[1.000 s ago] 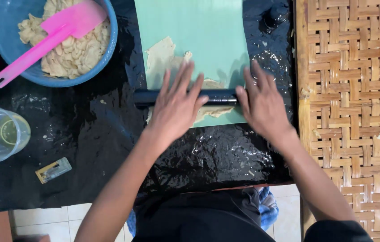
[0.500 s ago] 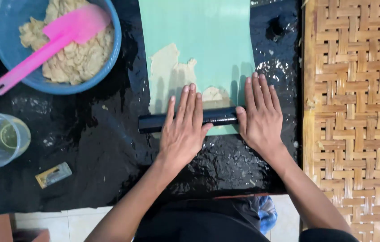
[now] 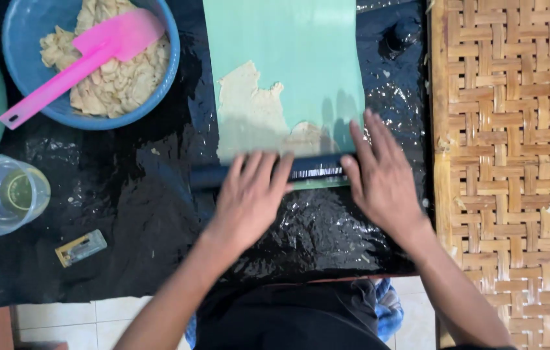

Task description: Rolling out cassava dough on a plastic sheet using a rolling pin and spreading it thin with a spatula.

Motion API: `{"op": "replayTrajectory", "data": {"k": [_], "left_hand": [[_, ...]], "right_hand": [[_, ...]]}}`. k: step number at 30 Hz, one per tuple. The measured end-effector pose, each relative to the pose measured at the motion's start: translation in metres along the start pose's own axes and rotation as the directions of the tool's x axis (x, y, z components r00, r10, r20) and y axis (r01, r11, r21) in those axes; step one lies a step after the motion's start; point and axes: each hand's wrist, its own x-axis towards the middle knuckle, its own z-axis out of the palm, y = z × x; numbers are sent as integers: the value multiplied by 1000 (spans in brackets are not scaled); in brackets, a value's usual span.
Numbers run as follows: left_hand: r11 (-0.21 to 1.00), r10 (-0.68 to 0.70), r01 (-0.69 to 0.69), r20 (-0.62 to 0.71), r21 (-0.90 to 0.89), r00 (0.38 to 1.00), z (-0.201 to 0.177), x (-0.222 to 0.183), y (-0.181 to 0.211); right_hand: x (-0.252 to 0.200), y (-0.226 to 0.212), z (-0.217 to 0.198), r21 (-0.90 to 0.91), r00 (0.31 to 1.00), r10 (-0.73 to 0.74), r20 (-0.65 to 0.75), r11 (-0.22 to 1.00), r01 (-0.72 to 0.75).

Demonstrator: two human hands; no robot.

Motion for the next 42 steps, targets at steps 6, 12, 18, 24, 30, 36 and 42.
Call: {"op": "replayTrajectory", "data": {"k": [6,12,18,24,30,36,42], "left_hand": [[990,-135,135,-11,34,991,19,-22,13],[975,-217,208,123,76,969,14,23,-9],[976,-193,185,58,118,979,11,47,-32],[966,-246,251,84,-60,966,9,1,11],[983,-122,111,68,144,990,11,-21,11],[1000,-11,11,10,5,1000,-25,11,7],[997,-50,69,341,-45,939,-10,50,-10]], "right_hand": [[-3,2,20,-66,996,-7,85,998,13],[37,23,36,-73,996,-9,91,997,16],[53,20,34,-44,999,-10,50,999,13],[-5,5,44,-83,999,20,40,996,-17],[-24,5,36,-54,999,-41,-6,998,41],[12,14,7,92,995,98,-22,991,-96],[51,25,6,99,992,123,19,987,-125]]}}
